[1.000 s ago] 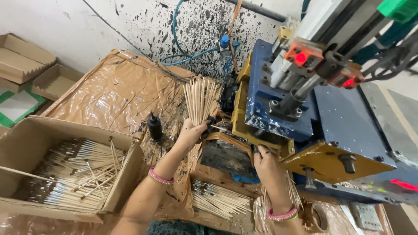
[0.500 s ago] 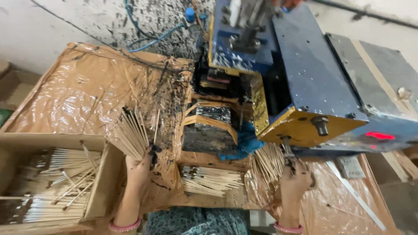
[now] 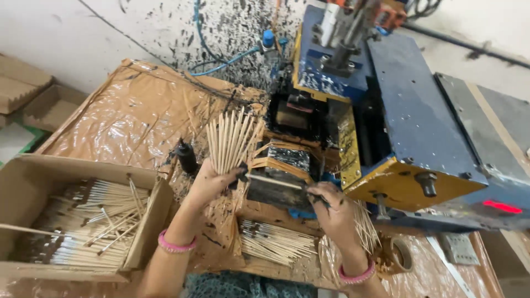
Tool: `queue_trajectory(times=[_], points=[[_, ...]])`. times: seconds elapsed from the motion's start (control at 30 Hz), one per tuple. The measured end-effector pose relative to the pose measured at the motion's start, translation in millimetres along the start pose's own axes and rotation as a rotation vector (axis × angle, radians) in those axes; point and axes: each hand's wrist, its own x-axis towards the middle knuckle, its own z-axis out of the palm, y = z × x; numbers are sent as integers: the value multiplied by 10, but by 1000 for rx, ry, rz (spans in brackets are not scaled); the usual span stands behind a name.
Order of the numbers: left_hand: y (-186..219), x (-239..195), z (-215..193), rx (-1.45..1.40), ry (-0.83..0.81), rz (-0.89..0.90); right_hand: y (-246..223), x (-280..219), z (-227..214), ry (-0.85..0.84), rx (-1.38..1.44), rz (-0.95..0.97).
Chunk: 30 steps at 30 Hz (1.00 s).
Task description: Operating a machine to process bundles of thin wooden sticks, likely for incense production, including feeding bundles into the machine and collecting them.
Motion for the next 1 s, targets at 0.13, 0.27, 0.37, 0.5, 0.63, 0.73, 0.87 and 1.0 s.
queue_trajectory(times=[0.13,0.27,0.37,0.5,0.63,0.73,0.87,1.0], points=[[-16,470,68,164,123,45,161,447,163,-16,-469,-232],[-154,691,267,1,202,-183,562,365,182,-77,-600,-127],[-518,764,279,-192,160,-225,393,340,144,-37,-546,-86],[-772,798,216,-262,158,-176,577,185,204,-126,-527,382],[-566,719,269,-323,126,-158,1049,228,274,-92,-398,413],[-480,537,266,-267,185,-252,1113,218,301,113,-312,-124],[-852,119,-33,-71,356,-89,308,-103,-62,122,-499,216],[-446,-525,-96,-125,470,-253,840,-1063,-466,421,-537,167]])
